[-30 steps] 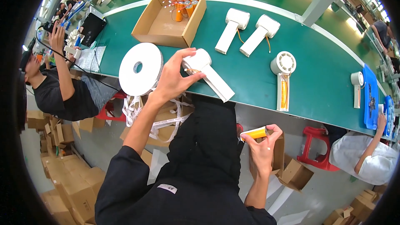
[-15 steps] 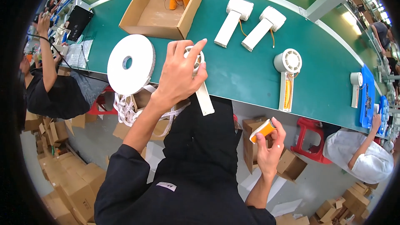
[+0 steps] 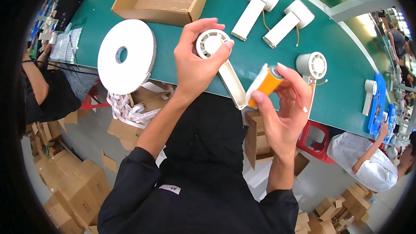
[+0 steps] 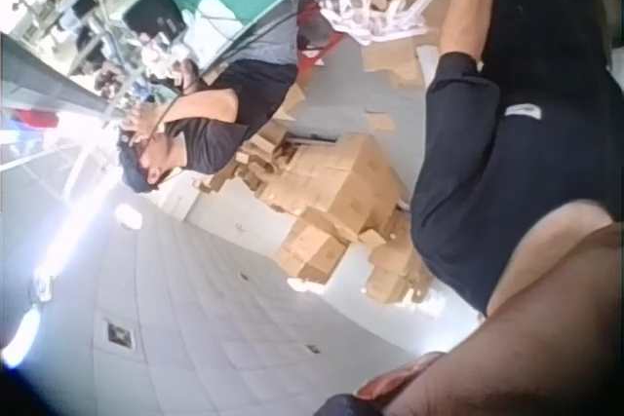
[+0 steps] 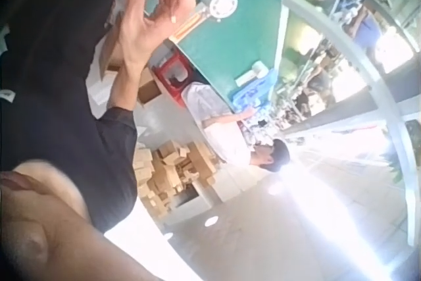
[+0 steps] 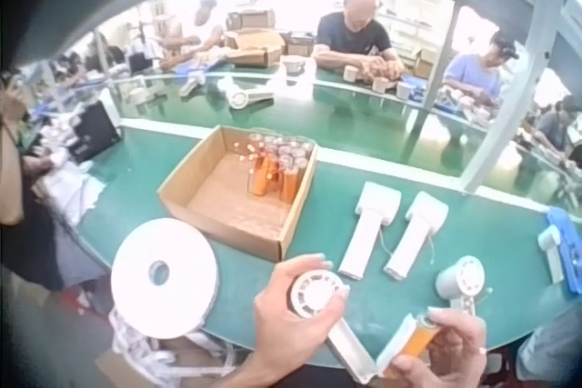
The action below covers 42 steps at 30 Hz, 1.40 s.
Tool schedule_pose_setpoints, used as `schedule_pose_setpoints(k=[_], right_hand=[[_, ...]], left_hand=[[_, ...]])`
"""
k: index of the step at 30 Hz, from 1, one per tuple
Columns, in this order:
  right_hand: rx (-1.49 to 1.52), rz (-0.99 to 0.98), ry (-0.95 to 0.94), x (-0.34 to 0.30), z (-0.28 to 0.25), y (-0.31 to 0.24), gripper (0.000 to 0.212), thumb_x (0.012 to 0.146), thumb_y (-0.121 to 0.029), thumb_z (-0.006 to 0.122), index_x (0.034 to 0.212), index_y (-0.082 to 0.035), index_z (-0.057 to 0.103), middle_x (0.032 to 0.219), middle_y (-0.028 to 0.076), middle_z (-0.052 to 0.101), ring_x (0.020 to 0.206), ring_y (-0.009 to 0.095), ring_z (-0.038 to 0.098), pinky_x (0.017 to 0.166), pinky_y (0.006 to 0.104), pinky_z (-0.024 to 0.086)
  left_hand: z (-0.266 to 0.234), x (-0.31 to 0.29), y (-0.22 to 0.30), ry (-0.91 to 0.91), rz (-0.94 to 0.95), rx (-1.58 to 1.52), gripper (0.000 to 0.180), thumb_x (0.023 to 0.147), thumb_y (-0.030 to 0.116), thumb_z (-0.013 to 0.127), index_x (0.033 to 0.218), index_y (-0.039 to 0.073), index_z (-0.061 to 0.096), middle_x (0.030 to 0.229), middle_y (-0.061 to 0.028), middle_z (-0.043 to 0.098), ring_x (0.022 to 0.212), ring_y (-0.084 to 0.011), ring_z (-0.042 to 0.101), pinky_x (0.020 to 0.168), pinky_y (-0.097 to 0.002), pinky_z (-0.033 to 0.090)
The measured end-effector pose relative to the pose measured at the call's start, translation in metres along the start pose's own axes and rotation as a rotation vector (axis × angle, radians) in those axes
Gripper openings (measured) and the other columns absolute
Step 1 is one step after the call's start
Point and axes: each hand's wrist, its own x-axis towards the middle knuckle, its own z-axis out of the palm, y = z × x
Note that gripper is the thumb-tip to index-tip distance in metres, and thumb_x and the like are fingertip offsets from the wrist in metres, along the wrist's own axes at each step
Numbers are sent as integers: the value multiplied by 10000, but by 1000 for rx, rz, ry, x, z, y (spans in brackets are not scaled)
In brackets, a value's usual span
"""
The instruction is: The person assembles handheld fans by applying double-sided adhesive tape to battery packs by hand, then inserting the battery packs into plastic fan housings.
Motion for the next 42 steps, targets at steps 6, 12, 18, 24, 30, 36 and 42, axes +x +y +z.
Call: schedule_pose_setpoints(k=[6,12,18,24,30,36,42], right_hand=[[-200,-66,-196,12,7,12,508,820,9,749,1274,8,520,1216,118,564,946,157,578,836,286,490],[-252,-105,-186,9,9,18,509,803,1,767,1253,14,529,1199,123,581,928,170,583,848,295,484],[-314,-147,-200,11,12,19,505,771,13,788,1218,10,554,1167,115,614,860,150,547,780,265,467],[-413,-139,-255,8,14,20,491,735,11,803,1174,-5,584,1088,95,657,817,165,539,696,269,452],[-686,-222,-378,14,16,14,416,726,-32,802,1104,-17,629,1028,82,668,762,195,540,644,288,449],[-830,-165,-579,36,11,-7,350,756,-33,774,1078,-31,636,925,108,632,725,224,565,637,318,470],[-805,-187,-506,24,17,-10,315,776,-27,762,1059,-17,623,916,133,633,770,282,631,659,334,491]], left_hand=[[3,5,-10,106,296,324,149,784,7,639,931,17,656,934,-113,627,821,-272,634,712,-334,507],[0,6,16,55,286,283,189,793,-10,628,977,-21,587,931,-168,575,833,-341,589,717,-380,488],[-2,8,16,62,281,210,139,750,-46,610,875,5,578,859,-143,541,787,-333,548,688,-392,461],[0,7,12,68,313,211,137,741,-50,602,861,10,572,852,-138,539,777,-326,542,682,-394,459],[-1,7,13,51,319,208,143,737,-55,603,863,5,572,858,-140,540,786,-321,544,689,-392,460],[-1,9,13,56,336,225,160,731,-54,610,875,11,581,875,-137,551,804,-318,547,705,-383,464],[-1,8,12,64,373,274,176,720,-57,619,877,15,585,885,-127,553,804,-312,549,707,-383,464]])
